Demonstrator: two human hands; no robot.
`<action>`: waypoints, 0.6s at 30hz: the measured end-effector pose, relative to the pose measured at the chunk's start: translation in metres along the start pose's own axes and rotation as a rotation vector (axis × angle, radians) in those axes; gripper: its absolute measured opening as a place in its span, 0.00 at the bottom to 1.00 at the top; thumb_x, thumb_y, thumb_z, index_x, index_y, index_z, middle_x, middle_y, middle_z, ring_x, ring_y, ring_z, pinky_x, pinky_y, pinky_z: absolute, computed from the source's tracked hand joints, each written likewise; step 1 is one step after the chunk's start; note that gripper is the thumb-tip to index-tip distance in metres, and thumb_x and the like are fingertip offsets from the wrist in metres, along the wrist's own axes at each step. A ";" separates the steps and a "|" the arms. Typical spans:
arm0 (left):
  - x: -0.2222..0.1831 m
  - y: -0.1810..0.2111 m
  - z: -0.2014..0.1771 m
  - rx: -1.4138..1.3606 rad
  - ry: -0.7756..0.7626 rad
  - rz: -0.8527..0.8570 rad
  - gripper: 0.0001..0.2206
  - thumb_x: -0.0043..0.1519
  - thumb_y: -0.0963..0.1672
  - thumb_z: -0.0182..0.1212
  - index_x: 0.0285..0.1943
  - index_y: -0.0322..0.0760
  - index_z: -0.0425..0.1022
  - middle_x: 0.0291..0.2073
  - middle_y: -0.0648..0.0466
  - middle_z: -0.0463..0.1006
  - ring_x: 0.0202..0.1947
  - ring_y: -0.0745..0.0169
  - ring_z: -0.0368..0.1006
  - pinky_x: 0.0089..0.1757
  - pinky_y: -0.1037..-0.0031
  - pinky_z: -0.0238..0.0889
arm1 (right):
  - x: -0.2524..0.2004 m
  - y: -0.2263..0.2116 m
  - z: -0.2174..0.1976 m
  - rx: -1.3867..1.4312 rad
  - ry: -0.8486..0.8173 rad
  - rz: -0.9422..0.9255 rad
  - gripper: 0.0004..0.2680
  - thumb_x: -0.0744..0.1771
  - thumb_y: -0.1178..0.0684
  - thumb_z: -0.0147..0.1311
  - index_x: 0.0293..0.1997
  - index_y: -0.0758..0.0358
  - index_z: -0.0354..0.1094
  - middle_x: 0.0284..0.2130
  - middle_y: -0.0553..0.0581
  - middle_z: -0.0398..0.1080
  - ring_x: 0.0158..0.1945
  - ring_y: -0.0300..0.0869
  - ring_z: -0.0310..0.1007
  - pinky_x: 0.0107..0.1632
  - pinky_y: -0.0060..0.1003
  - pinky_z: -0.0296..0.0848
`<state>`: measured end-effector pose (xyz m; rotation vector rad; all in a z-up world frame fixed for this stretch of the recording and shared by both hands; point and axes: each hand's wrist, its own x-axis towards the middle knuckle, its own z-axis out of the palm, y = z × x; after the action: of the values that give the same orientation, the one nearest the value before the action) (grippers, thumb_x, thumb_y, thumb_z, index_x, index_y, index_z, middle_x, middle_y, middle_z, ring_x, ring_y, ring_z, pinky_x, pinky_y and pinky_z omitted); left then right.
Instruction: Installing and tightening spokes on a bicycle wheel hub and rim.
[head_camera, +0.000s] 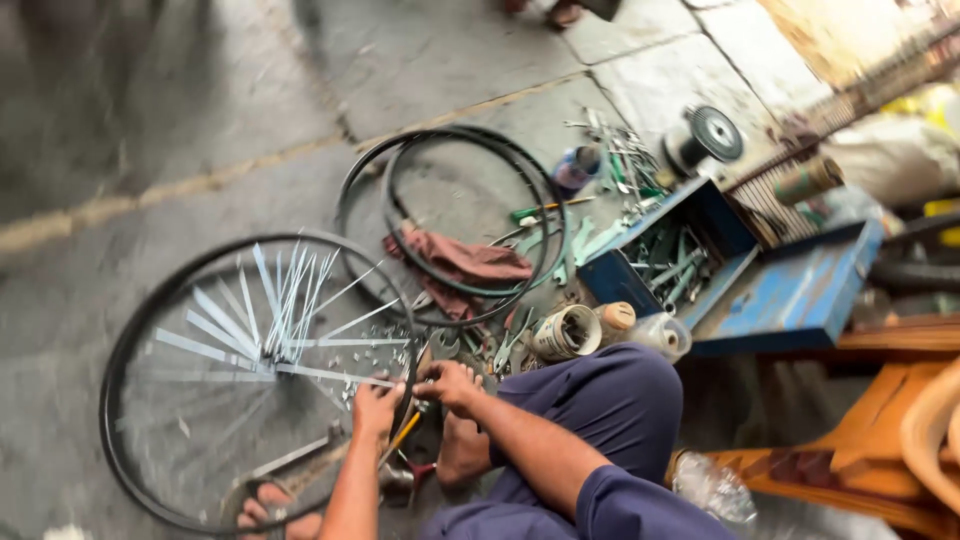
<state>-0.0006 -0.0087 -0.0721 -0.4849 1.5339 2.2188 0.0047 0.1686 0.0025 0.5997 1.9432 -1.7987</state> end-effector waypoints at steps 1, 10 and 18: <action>-0.008 0.013 0.000 0.057 0.024 -0.041 0.24 0.53 0.41 0.70 0.58 0.30 0.68 0.45 0.44 0.81 0.44 0.55 0.78 0.42 0.68 0.73 | -0.002 0.001 0.001 -0.013 -0.019 -0.004 0.11 0.61 0.60 0.68 0.45 0.68 0.74 0.34 0.54 0.77 0.36 0.36 0.77 0.41 0.30 0.77; -0.020 0.027 -0.004 0.289 0.175 -0.029 0.22 0.57 0.44 0.72 0.57 0.30 0.69 0.45 0.42 0.82 0.41 0.57 0.78 0.42 0.68 0.71 | -0.011 -0.009 0.012 0.073 -0.074 0.000 0.12 0.61 0.59 0.69 0.44 0.69 0.73 0.33 0.55 0.76 0.35 0.37 0.77 0.40 0.30 0.77; -0.034 0.045 0.003 0.580 0.261 -0.036 0.21 0.59 0.46 0.73 0.56 0.30 0.72 0.44 0.44 0.82 0.41 0.57 0.77 0.45 0.67 0.69 | 0.007 0.012 0.019 0.257 -0.079 0.090 0.09 0.61 0.64 0.64 0.42 0.71 0.71 0.36 0.57 0.74 0.39 0.41 0.77 0.43 0.34 0.81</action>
<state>0.0058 -0.0246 -0.0184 -0.6193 2.1721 1.6125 0.0064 0.1510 -0.0122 0.6752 1.6199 -1.9991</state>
